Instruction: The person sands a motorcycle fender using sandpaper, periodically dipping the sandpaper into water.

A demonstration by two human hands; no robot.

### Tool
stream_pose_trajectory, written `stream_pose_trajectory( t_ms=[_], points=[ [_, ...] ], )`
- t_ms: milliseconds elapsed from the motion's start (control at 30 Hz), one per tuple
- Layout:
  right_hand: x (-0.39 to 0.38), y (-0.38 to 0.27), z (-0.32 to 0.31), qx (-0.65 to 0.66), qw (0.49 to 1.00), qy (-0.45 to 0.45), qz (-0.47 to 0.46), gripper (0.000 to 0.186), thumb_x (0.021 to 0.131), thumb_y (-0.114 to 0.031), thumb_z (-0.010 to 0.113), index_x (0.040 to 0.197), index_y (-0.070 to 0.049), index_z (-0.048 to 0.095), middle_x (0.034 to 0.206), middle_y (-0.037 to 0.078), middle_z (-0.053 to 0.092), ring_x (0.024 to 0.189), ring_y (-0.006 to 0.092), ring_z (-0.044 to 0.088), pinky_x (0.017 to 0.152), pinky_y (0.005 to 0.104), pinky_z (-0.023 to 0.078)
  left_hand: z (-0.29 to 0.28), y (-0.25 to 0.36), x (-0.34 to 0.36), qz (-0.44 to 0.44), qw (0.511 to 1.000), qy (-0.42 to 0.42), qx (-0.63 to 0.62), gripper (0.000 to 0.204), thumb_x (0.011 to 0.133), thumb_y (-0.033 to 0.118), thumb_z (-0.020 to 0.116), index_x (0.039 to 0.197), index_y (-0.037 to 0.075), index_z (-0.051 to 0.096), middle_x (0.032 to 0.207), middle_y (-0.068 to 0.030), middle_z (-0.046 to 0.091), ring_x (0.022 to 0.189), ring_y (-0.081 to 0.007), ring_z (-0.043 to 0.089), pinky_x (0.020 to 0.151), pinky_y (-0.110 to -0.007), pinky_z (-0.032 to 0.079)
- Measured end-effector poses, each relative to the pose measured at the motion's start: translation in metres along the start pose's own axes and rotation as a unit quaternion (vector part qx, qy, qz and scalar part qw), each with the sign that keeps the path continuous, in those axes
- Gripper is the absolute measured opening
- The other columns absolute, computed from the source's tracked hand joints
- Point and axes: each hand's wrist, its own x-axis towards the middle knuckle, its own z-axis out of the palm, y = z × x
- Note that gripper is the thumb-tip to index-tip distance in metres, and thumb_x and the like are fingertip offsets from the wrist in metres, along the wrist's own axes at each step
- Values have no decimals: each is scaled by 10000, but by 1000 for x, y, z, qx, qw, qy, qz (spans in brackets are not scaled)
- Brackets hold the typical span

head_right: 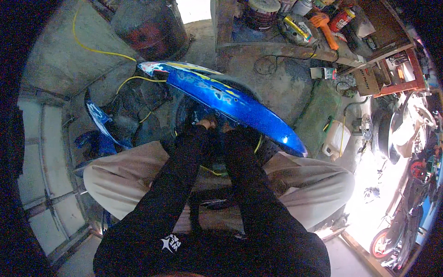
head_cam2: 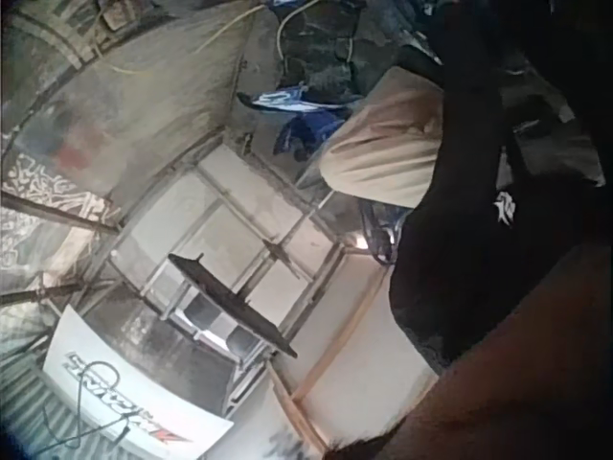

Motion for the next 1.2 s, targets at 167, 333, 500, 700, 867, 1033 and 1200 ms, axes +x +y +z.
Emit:
stream_pose_trajectory(
  t_ms=[167, 333, 500, 700, 867, 1033, 1200],
  points=[
    [-1, 12, -3, 19, 999, -3, -30, 446, 953, -315, 615, 1198, 42, 722, 1238, 296, 710, 1168, 435, 688, 979, 503, 545, -62, 17, -15, 29, 993, -113, 11, 537, 934, 278, 648, 1343, -71, 641, 1440, -311, 596, 1387, -449, 548, 1094, -485, 511],
    [-58, -6, -33, 63, 995, -2, -75, 473, 957, -342, 613, 1197, 52, 718, 1233, 306, 707, 1173, 450, 681, 992, 506, 538, -167, 64, -88, -33, 986, -161, -32, 442, 924, 206, 644, 1334, 52, 700, 1268, -203, 733, 1131, -397, 708, 926, -488, 570],
    [-137, -36, -112, 166, 977, -81, -104, 407, 996, -276, 607, 1176, 68, 729, 1059, 234, 773, 949, 347, 767, 846, 436, 611, -238, 102, -139, 77, 972, -219, -33, 354, 913, 202, 718, 1264, 197, 766, 1062, -123, 793, 915, -263, 734, 772, -440, 586],
    [-163, -29, -210, 292, 939, 45, -178, 239, 923, -56, 621, 1076, 44, 775, 957, 139, 795, 838, 206, 772, 751, 334, 618, -296, 129, -141, 202, 975, -20, -91, 390, 873, 50, 669, 1243, 126, 763, 1061, -148, 791, 909, -318, 759, 795, -446, 615],
    [-164, -44, -249, 143, 904, 340, -215, 182, 816, -151, 752, 939, -38, 825, 923, 219, 777, 878, 360, 767, 862, 444, 598, -342, 156, -138, 244, 960, 136, 24, 388, 827, 40, 676, 1196, 107, 776, 1056, -226, 761, 979, -424, 736, 876, -478, 581],
    [-159, -61, -271, 164, 907, 322, -217, 197, 797, -83, 753, 974, -45, 830, 1003, 253, 760, 971, 395, 754, 904, 459, 590, -364, 172, -141, 244, 948, 202, 42, 480, 788, -21, 635, 1195, 170, 801, 1078, -260, 730, 1039, -449, 693, 944, -519, 554],
    [-160, -73, -282, 146, 891, 375, -212, 184, 778, -37, 721, 927, -43, 828, 959, 259, 746, 947, 421, 744, 901, 465, 591, -374, 175, -141, 275, 934, 226, 34, 417, 776, -12, 639, 1137, 119, 803, 1010, -273, 715, 979, -457, 699, 898, -495, 575]
  ],
)
